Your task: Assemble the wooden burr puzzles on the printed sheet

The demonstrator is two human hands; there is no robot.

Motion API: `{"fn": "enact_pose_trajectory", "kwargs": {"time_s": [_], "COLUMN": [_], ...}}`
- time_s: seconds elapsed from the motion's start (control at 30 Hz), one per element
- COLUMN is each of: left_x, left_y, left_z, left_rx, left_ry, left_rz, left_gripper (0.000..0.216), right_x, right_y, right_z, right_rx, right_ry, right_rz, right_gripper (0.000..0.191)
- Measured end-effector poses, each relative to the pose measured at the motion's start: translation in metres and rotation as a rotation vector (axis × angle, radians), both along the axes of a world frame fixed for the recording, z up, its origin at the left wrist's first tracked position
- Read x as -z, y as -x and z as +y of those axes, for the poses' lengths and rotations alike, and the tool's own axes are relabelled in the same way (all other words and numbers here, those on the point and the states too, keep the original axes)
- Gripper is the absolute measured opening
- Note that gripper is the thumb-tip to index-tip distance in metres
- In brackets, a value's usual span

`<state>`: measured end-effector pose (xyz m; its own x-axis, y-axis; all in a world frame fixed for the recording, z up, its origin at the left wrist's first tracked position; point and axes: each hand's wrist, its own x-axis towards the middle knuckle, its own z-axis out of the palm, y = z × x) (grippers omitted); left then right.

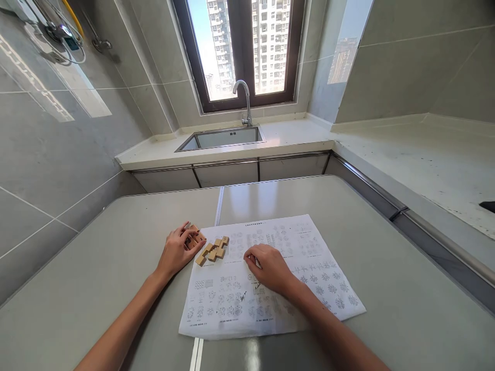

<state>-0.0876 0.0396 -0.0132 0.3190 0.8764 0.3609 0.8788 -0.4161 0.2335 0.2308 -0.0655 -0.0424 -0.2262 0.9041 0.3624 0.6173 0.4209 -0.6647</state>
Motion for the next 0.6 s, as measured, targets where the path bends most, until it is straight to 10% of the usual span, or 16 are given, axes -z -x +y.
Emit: {"fn": "enact_pose_trajectory", "kwargs": {"time_s": [0.6], "left_x": [0.000], "left_y": [-0.002], "left_z": [-0.011], "left_rx": [-0.049], "left_ry": [0.003], "left_rz": [0.026], "left_gripper": [0.046], "right_x": [-0.002], "right_y": [0.002], "right_z": [0.000], "right_rx": [0.003], "right_ry": [0.018], "right_rz": [0.000], "right_gripper": [0.017]}}
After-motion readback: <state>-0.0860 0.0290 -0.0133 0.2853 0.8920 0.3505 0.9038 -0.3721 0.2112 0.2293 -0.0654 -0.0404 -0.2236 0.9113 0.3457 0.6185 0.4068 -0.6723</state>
